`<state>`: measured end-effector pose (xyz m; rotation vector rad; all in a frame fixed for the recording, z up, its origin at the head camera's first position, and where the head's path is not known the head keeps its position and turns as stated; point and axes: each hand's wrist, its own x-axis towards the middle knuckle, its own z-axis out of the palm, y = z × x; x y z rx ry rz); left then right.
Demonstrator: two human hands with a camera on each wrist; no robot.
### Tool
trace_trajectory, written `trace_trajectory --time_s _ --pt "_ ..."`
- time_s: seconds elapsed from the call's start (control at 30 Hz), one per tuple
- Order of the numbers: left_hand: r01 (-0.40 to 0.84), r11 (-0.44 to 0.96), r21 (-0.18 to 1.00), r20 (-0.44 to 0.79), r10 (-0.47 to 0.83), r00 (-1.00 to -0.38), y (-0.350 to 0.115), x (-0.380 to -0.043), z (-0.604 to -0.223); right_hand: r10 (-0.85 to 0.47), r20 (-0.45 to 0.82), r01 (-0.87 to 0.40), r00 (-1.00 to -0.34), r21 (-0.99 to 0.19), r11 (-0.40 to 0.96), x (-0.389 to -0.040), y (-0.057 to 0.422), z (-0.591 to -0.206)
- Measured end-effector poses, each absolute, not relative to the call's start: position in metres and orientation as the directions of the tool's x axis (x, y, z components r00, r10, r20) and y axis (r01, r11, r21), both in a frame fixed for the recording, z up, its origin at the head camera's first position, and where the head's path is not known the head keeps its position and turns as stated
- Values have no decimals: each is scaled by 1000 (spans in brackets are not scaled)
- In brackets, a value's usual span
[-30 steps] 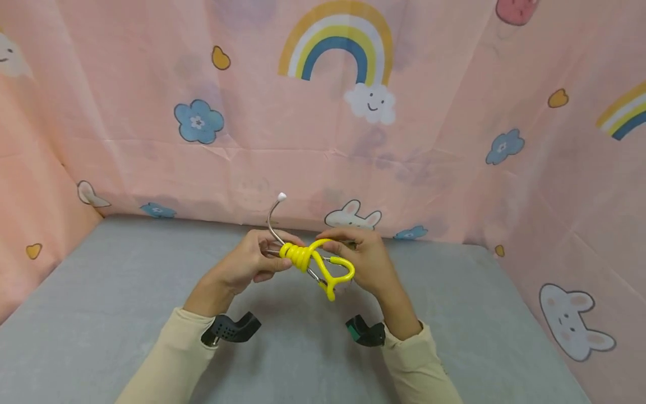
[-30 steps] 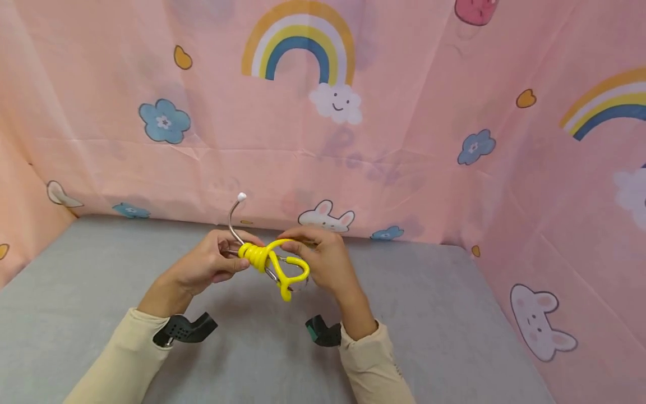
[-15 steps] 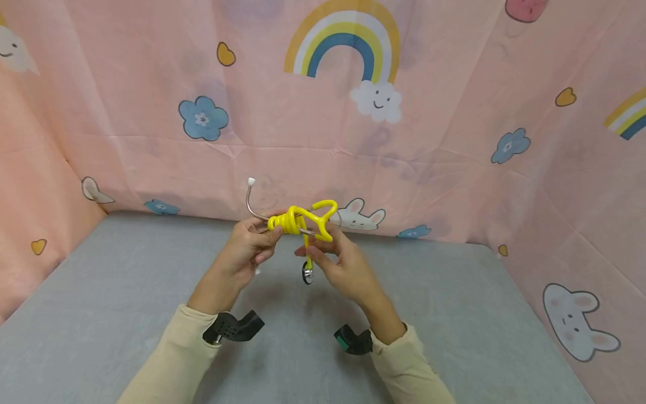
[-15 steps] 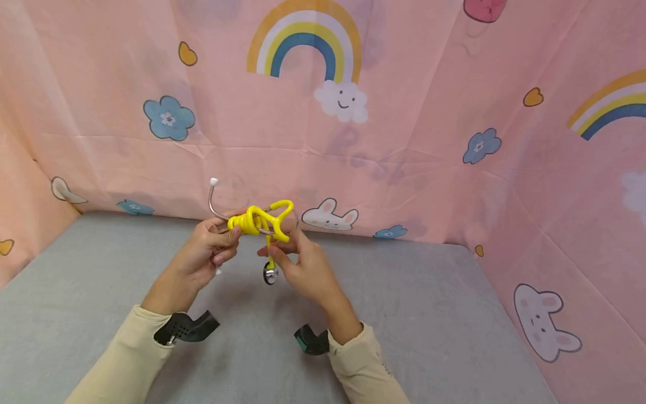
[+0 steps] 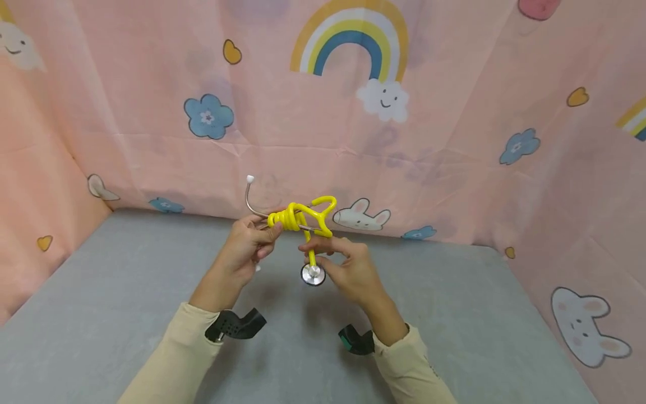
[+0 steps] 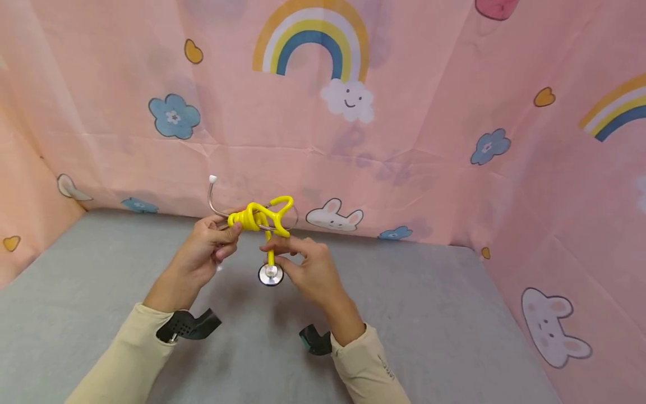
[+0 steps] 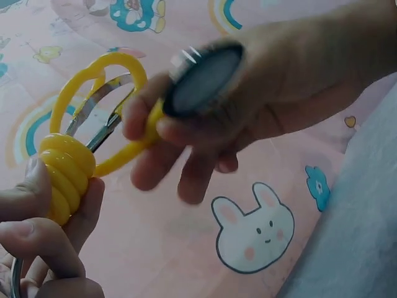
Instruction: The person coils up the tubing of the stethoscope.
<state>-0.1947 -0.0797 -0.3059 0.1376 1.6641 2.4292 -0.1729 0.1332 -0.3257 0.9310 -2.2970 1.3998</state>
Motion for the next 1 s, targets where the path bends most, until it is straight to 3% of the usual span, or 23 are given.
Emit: trace_trajectory --time_s 0.37,0.57,0.77,0.9,1.0 --pt "-94 -343 935 -29 190 -981 -78 -196 -307 -233 745 -780 -625 -585 223 -172 129 -331" --pt "-111 -420 901 -25 204 -979 -83 -194 -305 -226 839 -869 -495 -481 119 -176 128 -331" --pt "-114 -397 911 -53 161 -986 -75 -195 -307 -312 887 -937 -340 -292 191 -180 131 -330" --pt "-106 -390 915 -90 59 -994 -61 -190 -305 -323 891 -940 -319 -255 226 -177 128 -328" --pt "-85 -416 905 -98 -9 -995 -56 -185 -303 -285 895 -933 -344 -292 209 -174 122 -327"
